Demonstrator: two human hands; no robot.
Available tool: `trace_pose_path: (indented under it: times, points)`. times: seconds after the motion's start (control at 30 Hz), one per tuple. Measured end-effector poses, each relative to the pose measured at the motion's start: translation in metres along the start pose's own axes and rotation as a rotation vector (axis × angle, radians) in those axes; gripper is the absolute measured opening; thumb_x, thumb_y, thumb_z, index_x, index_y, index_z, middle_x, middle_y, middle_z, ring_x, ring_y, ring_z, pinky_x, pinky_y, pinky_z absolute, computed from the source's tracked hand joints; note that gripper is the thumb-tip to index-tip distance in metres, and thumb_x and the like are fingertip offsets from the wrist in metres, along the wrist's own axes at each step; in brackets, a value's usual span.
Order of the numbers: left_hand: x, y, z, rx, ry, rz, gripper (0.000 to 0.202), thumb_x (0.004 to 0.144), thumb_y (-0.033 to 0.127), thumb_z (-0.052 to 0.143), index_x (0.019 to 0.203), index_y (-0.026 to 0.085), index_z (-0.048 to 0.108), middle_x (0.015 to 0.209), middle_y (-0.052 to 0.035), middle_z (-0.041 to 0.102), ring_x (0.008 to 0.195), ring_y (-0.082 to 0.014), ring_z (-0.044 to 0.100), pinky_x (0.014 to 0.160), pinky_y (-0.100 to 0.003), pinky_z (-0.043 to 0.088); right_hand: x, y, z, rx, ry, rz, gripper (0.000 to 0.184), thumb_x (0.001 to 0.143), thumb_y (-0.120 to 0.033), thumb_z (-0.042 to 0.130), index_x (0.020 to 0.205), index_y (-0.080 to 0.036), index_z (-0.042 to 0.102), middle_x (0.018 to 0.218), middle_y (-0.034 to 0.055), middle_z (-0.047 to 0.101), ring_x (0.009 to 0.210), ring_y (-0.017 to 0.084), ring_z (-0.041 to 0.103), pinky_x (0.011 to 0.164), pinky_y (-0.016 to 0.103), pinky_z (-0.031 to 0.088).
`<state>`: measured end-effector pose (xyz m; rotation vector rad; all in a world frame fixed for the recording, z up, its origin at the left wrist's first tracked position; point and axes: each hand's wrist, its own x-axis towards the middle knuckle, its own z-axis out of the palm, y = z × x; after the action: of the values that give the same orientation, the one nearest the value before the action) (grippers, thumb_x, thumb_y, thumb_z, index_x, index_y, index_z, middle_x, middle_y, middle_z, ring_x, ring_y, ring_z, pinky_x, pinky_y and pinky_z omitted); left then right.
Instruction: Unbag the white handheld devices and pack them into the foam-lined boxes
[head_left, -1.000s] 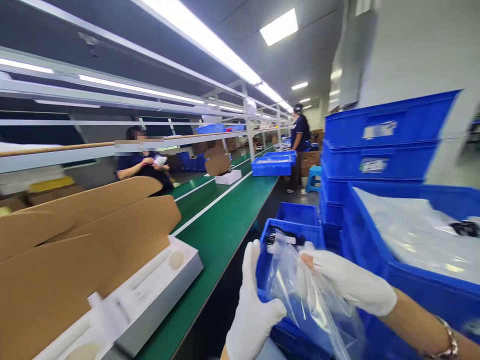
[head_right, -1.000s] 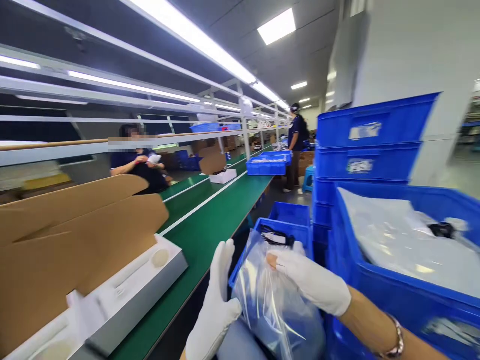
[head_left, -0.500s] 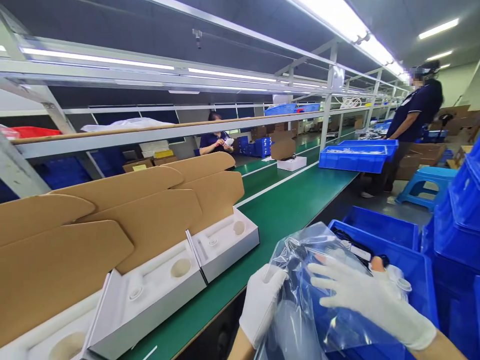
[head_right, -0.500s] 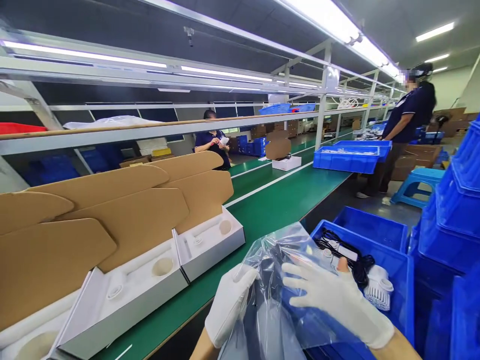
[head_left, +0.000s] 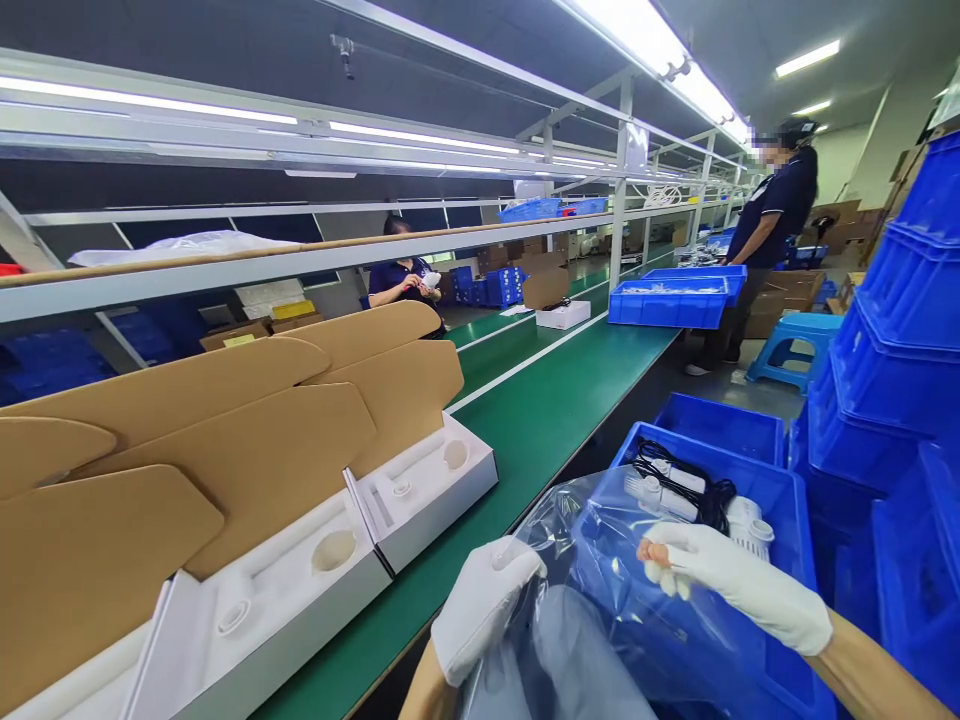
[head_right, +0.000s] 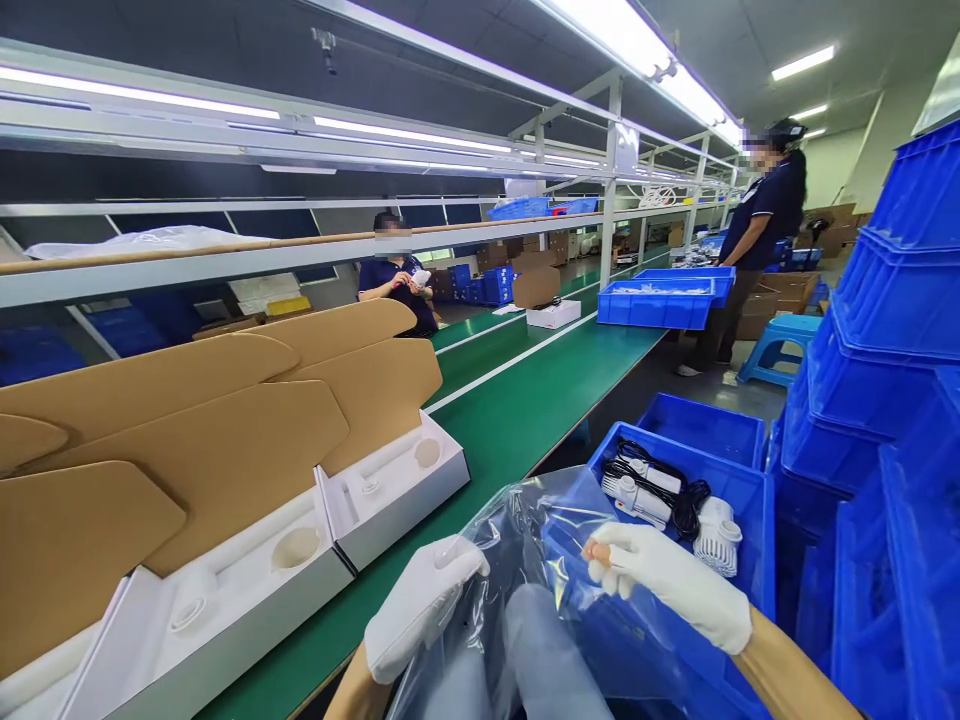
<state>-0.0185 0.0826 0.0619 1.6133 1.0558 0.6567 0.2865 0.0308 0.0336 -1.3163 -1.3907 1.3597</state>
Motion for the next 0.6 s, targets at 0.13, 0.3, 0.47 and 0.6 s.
trace_pose_path:
  times: [0.13, 0.3, 0.47, 0.6]
  points:
    - [0.003, -0.024, -0.003, 0.385, 0.385, 0.029, 0.027, 0.085, 0.041, 0.055, 0.091, 0.019, 0.070, 0.089, -0.0072, 0.064, 0.091, -0.0275, 0.059, 0.084, -0.037, 0.046, 0.003, -0.002, 0.017, -0.201, 0.141, 0.001, 0.060, 0.077, -0.080, 0.062, 0.070, -0.023, 0.042, 0.066, -0.0041, 0.042, 0.062, 0.015, 0.033, 0.060, 0.031, 0.027]
    - [-0.006, -0.046, 0.063, 0.075, 0.267, 0.022, 0.045, 0.082, 0.044, 0.069, 0.121, 0.022, 0.065, 0.105, -0.0082, 0.071, 0.087, -0.0252, 0.064, 0.082, -0.037, 0.050, 0.012, 0.022, 0.070, -0.216, 0.269, -0.023, 0.053, 0.073, -0.066, 0.064, 0.067, -0.025, 0.031, 0.067, -0.0055, 0.032, 0.066, 0.015, 0.026, 0.061, 0.031, 0.023]
    - [0.000, -0.065, 0.115, -0.412, -0.050, -0.051, 0.051, 0.065, 0.055, 0.091, 0.082, 0.020, 0.057, 0.075, -0.0014, 0.068, 0.066, -0.0162, 0.063, 0.068, -0.029, 0.050, 0.017, 0.040, 0.097, -0.039, 0.159, -0.031, 0.068, 0.063, -0.077, 0.070, 0.064, -0.024, 0.027, 0.064, -0.0055, 0.029, 0.065, 0.015, 0.025, 0.061, 0.031, 0.021]
    - [0.007, -0.084, 0.099, -0.761, 0.021, -0.107, 0.061, 0.067, 0.066, 0.089, 0.074, 0.019, 0.051, 0.063, 0.0015, 0.063, 0.054, -0.0102, 0.058, 0.058, -0.024, 0.050, 0.011, 0.038, 0.075, -0.120, 0.053, -0.009, 0.065, 0.077, -0.080, 0.058, 0.067, -0.024, 0.025, 0.069, -0.0060, 0.022, 0.067, 0.015, 0.020, 0.061, 0.031, 0.020]
